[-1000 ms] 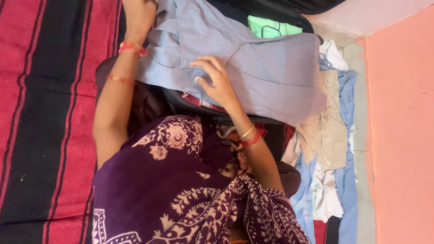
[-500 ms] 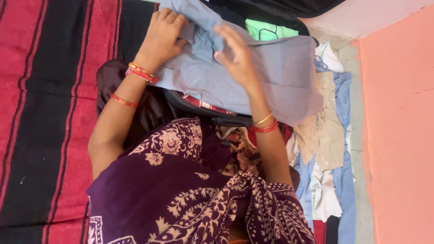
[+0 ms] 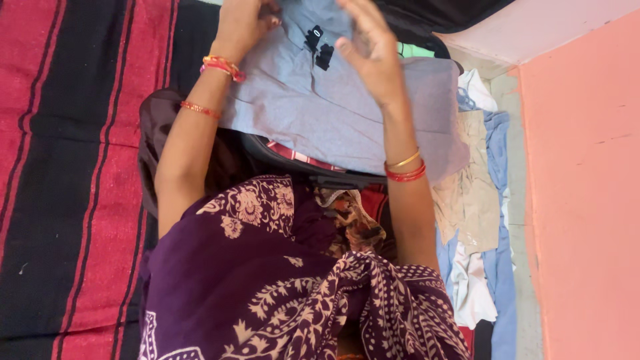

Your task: The person folds several shirts by hand and places them into an open suitcase. They handle a pink shirt, a black shirt, and a gray shirt, folding each one and arranging them inside the suitcase.

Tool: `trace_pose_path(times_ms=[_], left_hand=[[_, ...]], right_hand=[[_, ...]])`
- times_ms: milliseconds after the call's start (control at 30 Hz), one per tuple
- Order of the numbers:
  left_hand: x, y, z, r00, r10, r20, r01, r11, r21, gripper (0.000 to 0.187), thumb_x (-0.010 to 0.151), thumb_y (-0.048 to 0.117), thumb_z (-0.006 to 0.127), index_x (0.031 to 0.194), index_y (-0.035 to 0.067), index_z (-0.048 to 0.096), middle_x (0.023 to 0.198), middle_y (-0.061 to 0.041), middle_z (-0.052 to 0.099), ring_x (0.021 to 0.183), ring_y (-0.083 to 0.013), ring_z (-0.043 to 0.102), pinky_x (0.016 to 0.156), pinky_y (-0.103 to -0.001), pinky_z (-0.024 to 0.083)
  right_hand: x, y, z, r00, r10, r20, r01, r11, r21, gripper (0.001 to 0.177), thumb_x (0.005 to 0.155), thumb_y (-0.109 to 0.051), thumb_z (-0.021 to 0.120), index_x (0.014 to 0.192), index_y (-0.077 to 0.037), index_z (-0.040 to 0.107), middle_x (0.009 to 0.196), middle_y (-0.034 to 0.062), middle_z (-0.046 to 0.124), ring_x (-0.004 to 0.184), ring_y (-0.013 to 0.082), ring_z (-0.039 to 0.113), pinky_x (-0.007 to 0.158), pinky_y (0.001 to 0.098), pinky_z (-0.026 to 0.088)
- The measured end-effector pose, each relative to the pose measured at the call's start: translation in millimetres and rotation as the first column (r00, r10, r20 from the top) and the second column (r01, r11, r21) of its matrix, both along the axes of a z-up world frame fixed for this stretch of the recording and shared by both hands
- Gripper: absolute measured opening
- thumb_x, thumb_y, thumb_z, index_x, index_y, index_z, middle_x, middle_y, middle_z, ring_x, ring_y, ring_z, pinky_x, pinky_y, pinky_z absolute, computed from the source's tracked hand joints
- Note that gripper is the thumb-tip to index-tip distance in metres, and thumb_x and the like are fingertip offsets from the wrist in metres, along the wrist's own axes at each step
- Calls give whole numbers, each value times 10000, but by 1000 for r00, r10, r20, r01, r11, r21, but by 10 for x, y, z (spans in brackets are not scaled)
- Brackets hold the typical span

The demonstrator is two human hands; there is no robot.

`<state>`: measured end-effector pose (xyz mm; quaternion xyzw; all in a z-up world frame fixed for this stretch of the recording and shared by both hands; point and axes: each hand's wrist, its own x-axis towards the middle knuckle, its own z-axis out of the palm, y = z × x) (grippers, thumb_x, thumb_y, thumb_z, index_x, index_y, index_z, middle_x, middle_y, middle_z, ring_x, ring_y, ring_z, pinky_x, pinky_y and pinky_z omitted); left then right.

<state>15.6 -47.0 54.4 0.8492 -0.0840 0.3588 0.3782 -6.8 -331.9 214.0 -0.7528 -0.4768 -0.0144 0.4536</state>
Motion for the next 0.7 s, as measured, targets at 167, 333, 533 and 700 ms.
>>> trace_pose_path(times_ms=[167, 333, 533, 700], left_hand=[[516, 248, -739, 993, -21, -115, 7, 992, -125, 194, 901, 206, 752, 1007, 44, 747, 885, -150, 708, 788, -321, 666, 703, -428, 507], [776, 497, -1209, 940, -56, -338, -167, 786, -595, 226, 988, 191, 697, 1063, -21, 673, 860, -150, 639, 772, -298, 578, 689, -408, 442], [298, 436, -861, 936, -348, 53, 289, 672, -681, 261, 965, 218, 812, 1090, -6, 766, 1009, -147, 757, 880, -196, 690, 775, -332, 534], [142, 259, -472, 896, 270, -353, -355, 913, -201, 315, 907, 321, 815, 989, 23, 752, 877, -145, 758, 767, -254, 714, 724, -375, 529]], right_hand=[[-461, 352, -397, 974, 212, 76, -197, 966, -165, 554, 1052, -257, 705, 1550, -88, 531, 1635, 74, 486, 1582, 261, 383, 1356, 415, 283], [-1036, 466, -687, 925, 335, -178, -379, 823, -424, 631, 904, -109, 708, 1508, -148, 530, 1612, 133, 431, 1486, 305, 433, 1235, 417, 355], [-1281, 205, -607, 951, 180, -250, -260, 903, -341, 453, 945, -80, 656, 1395, -111, 618, 1460, 104, 609, 1359, 270, 585, 1154, 383, 456], [-1304, -225, -707, 970, 50, -240, -101, 974, -204, 334, 959, -88, 686, 1292, -55, 676, 1303, 98, 696, 1229, 249, 665, 1091, 372, 503]])
